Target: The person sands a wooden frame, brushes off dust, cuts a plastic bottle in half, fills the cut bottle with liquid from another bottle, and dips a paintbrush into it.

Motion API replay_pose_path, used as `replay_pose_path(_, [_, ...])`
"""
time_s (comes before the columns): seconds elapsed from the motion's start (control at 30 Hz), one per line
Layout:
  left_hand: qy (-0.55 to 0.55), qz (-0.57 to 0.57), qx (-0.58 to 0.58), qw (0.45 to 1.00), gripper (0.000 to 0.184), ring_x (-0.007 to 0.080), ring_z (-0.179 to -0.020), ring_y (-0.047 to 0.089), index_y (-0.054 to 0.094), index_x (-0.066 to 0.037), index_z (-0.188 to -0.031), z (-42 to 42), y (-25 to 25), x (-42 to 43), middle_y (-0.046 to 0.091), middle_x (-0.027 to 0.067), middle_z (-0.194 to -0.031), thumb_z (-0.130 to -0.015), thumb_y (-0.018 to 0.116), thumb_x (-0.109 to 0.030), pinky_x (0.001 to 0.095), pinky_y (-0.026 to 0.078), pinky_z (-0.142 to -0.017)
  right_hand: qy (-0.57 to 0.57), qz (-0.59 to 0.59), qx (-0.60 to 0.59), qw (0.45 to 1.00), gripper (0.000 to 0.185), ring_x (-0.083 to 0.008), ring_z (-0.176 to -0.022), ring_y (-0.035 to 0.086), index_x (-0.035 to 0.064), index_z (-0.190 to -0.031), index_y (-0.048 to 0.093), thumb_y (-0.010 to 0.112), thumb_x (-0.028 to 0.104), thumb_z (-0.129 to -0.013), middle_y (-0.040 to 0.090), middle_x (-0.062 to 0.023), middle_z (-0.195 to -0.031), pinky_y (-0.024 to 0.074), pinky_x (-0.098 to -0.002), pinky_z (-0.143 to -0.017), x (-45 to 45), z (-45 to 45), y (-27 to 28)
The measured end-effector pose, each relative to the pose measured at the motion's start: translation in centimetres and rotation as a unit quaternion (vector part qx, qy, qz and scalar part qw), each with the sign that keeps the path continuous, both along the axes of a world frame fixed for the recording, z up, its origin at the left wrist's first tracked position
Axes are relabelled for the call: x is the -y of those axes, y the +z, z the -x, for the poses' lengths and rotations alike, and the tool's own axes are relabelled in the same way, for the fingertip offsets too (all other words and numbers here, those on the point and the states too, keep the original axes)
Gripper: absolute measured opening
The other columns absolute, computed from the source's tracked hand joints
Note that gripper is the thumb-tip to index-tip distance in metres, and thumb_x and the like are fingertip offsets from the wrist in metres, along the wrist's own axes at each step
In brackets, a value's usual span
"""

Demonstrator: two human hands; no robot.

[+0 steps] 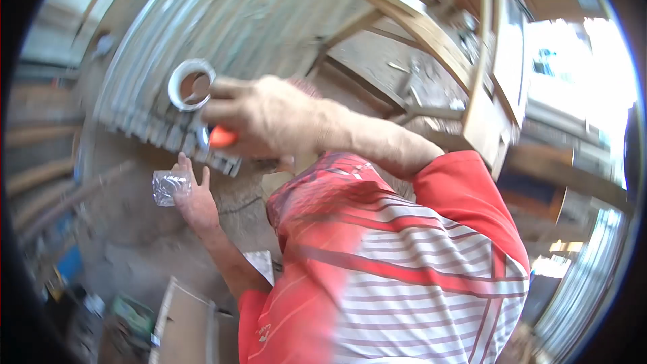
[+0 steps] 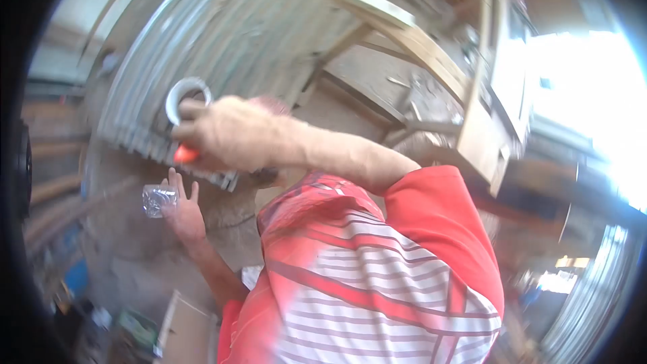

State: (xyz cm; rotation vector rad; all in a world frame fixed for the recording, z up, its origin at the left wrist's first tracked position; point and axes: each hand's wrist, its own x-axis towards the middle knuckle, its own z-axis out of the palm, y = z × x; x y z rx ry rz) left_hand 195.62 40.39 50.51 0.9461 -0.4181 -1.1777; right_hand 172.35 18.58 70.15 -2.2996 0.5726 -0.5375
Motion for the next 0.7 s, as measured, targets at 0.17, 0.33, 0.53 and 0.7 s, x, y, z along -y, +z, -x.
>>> replay_pose_path(0.17, [-0.054, -0.046, -0.217, 0.974, 0.096, 0.0374, -0.156, 0.031, 0.044, -0.008, -0.154, 8.0, 0.4, 1.4, 0.044, 0.0189, -0.161, -0.088, 0.068, -0.072, 0.0629, 0.026, -0.125, -0.031, -0.049, -0.008, 0.998, 0.034, -0.0345, -0.079, 0.069, 0.0089, -0.109, 0.065, 0.081, 0.023, -0.083, 0.058, -0.0118, -0.104, 0.0562, -0.0472, -0.061, -5.3, 8.0, 3.7])
replay_pose_path(0.33, [-0.065, -0.074, -0.290, 0.952, 0.093, 0.0374, -0.149, 0.040, 0.049, -0.009, -0.150, 16.6, 0.6, 1.5, 0.048, 0.0175, -0.156, -0.084, 0.074, -0.070, 0.0603, 0.035, -0.122, -0.064, -0.056, 0.024, 0.996, 0.044, -0.0339, -0.080, 0.070, 0.0095, -0.121, 0.066, 0.082, 0.032, -0.086, 0.060, -0.0126, -0.106, 0.0570, -0.0444, -0.060, -8.0, 15.4, 3.4])
replay_pose_path(0.53, [-0.234, -0.012, -0.279, 0.931, 0.090, 0.0362, -0.142, 0.051, 0.056, -0.011, -0.145, 23.5, 3.5, 5.5, 0.051, 0.0149, -0.152, -0.080, 0.082, -0.067, 0.0580, 0.045, -0.117, -0.223, -0.151, -0.059, 0.961, 0.060, -0.0375, -0.095, 0.074, 0.0090, -0.133, 0.064, 0.080, 0.047, -0.090, 0.065, -0.0179, -0.120, 0.0611, -0.0481, -0.084, -8.3, 28.2, 6.1])
replay_pose_path(0.7, [-0.240, 0.037, -0.236, 0.941, 0.087, 0.0396, -0.138, 0.054, 0.058, -0.011, -0.143, 28.6, 3.4, 8.5, 0.060, 0.0183, -0.145, -0.083, 0.076, -0.070, 0.0655, 0.047, -0.110, -0.530, -0.020, -0.283, 0.799, 0.040, -0.0418, -0.106, 0.070, 0.0074, -0.127, 0.067, 0.060, 0.039, -0.105, 0.069, -0.0222, -0.119, 0.0563, -0.0513, -0.090, -7.7, 46.3, -1.5])
